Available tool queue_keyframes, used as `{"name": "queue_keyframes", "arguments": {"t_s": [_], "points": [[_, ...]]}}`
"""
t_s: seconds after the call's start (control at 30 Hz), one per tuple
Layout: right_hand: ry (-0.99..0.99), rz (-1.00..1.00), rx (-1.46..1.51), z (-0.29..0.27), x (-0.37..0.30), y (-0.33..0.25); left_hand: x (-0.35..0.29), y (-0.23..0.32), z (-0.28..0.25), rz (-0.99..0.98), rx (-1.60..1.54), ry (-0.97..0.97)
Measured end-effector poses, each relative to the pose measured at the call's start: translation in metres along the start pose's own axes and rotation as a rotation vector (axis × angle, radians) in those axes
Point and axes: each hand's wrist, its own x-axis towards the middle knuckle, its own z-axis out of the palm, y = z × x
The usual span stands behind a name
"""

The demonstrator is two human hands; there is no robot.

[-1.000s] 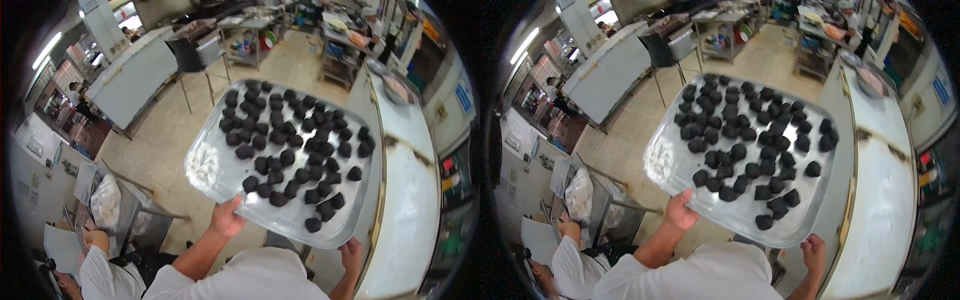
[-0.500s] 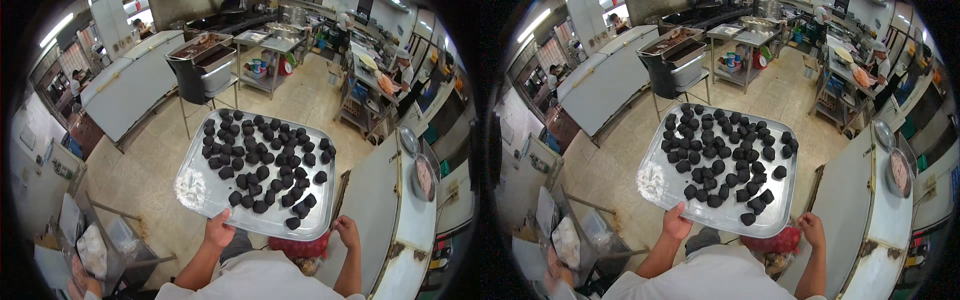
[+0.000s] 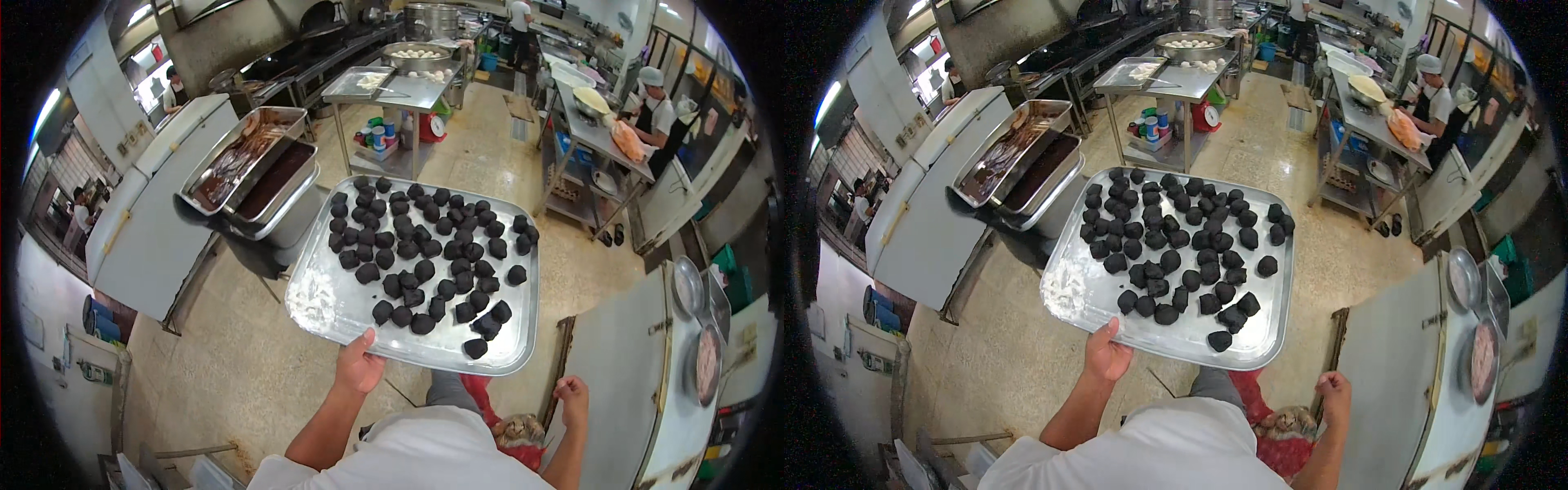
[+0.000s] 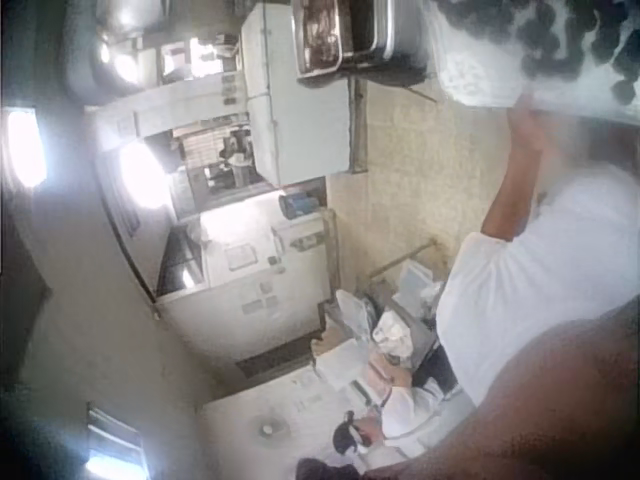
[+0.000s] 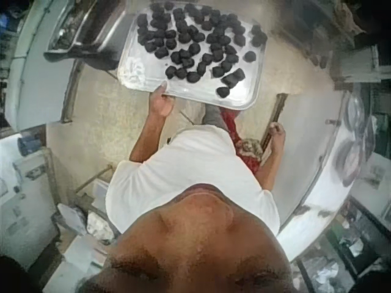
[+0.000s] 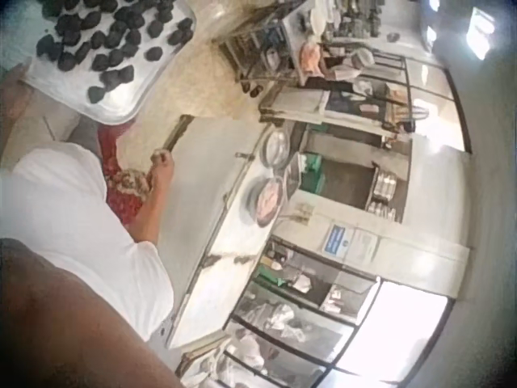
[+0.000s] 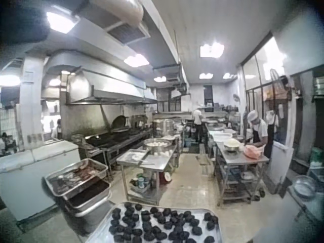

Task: The person retrieves a tray of fillings from a chest freezer, carries it to a table, and wraps the fillings inside dough rounds by hand, placing the assembled buns onto paper squares.

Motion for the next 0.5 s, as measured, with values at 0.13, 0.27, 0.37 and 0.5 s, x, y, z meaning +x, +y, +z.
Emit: {"name": "queue_keyframes", "arguments": {"t_s": [0.13,0.27,0.37,0.5], "points": [[0.016,-0.187,0.040,-0.005,0.049,-0.028,-0.001,-0.005,-0.002,0.004,-0.004,-0.024],[0.029,-0.405,-0.202,0.011,0.085,-0.095,-0.006,-0.007,0.000,0.108,0.030,-0.009],[-0.108,-0.556,-0.092,0.024,0.095,-0.158,-0.002,-0.012,0.000,0.065,0.010,-0.005],[-0.137,-0.702,-0.302,0.042,0.111,-0.224,0.001,-0.024,0.000,0.119,-0.001,0.044]]}}
